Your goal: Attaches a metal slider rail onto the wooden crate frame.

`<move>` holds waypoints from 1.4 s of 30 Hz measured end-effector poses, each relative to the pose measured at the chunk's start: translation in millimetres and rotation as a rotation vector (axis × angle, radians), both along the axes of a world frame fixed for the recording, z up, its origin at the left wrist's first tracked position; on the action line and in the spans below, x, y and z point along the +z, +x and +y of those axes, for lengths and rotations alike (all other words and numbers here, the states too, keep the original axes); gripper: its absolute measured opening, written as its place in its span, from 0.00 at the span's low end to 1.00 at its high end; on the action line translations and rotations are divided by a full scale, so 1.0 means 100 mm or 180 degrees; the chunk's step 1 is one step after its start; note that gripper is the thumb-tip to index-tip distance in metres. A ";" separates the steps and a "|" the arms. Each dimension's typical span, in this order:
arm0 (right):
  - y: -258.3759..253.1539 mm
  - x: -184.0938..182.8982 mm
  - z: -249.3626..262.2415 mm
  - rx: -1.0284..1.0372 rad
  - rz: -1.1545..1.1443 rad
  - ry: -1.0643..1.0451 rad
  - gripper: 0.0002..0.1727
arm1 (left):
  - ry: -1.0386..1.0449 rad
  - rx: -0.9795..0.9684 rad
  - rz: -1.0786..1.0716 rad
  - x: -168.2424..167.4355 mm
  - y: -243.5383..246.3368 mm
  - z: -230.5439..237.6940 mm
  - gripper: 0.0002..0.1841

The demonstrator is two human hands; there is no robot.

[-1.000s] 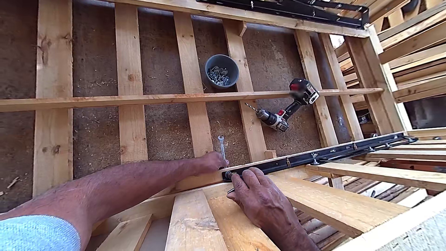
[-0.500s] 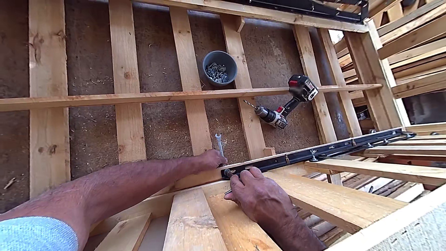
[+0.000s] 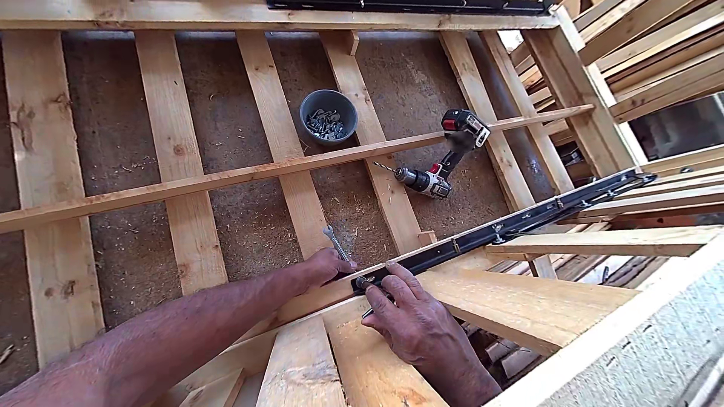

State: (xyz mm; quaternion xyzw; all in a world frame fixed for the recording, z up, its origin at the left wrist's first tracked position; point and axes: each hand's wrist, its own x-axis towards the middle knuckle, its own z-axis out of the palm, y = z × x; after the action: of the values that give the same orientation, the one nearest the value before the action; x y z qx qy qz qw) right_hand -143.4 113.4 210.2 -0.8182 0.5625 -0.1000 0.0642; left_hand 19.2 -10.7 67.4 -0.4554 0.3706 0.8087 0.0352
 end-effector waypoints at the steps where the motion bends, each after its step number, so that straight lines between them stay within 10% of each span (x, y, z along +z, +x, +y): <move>1: 0.00 -0.01 0.02 -0.0028 -0.0036 -0.0057 0.22 | 0.0064 -0.0028 -0.0014 0.01 -0.01 -0.01 0.11; 42: 0.01 -0.02 -0.07 0.0145 0.0552 -0.0130 0.28 | 0.0274 0.0057 0.0241 -0.06 0.00 -0.04 0.07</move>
State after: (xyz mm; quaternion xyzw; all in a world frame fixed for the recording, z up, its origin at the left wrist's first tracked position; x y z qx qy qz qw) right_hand -142.2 106.2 207.9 -0.8375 0.5450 -0.0388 0.0009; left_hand 19.3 -14.3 61.2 -0.4259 0.3325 0.8408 0.0336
